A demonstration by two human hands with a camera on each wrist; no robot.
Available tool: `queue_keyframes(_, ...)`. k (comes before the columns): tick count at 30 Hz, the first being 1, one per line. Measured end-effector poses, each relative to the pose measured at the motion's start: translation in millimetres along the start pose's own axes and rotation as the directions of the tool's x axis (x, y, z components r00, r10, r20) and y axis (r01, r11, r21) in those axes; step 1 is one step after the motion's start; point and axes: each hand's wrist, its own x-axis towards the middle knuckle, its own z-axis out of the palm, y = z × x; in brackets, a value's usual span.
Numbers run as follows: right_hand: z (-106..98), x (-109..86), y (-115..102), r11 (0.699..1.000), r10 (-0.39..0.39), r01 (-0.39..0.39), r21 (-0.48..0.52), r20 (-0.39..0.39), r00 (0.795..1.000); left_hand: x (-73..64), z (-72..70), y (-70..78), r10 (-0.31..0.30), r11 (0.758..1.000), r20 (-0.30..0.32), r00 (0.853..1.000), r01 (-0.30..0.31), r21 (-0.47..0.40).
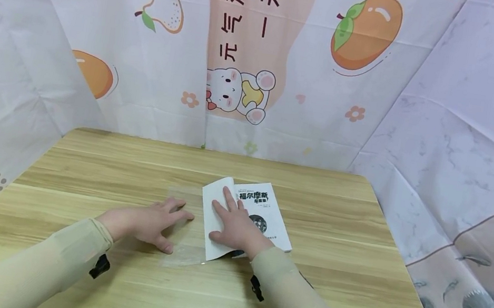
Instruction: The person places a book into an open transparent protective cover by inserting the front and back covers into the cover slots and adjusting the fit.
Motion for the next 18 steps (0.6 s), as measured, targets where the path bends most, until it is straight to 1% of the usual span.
queue_keyframes(2,-1.0,-0.1,-0.1,1.0,0.001,-0.001,0.007,0.003,1.0,1.2,0.4,-1.8,0.002,1.0,-0.017,1.0,-0.001,0.01)
queue_keyframes(6,-1.9,-0.4,-0.3,1.0,-0.004,0.004,0.003,0.002,1.0,3.8,0.5,-3.5,-0.013,0.999,-0.03,0.999,0.015,0.051)
queue_keyframes(9,-1.1,0.3,0.4,1.0,-0.009,0.009,-0.018,0.007,1.0,4.5,0.3,-3.1,-0.031,0.997,-0.019,0.999,0.033,0.075)
queue_keyframes(15,-0.2,1.3,1.0,0.998,-0.015,0.016,-0.054,0.022,1.0,5.0,0.5,-3.3,-0.031,0.997,-0.019,0.999,0.032,0.07)
queue_keyframes(18,-0.1,1.4,0.7,0.998,-0.028,0.029,-0.062,0.014,0.999,4.9,0.5,-3.8,-0.031,0.998,-0.014,0.999,0.032,0.055)
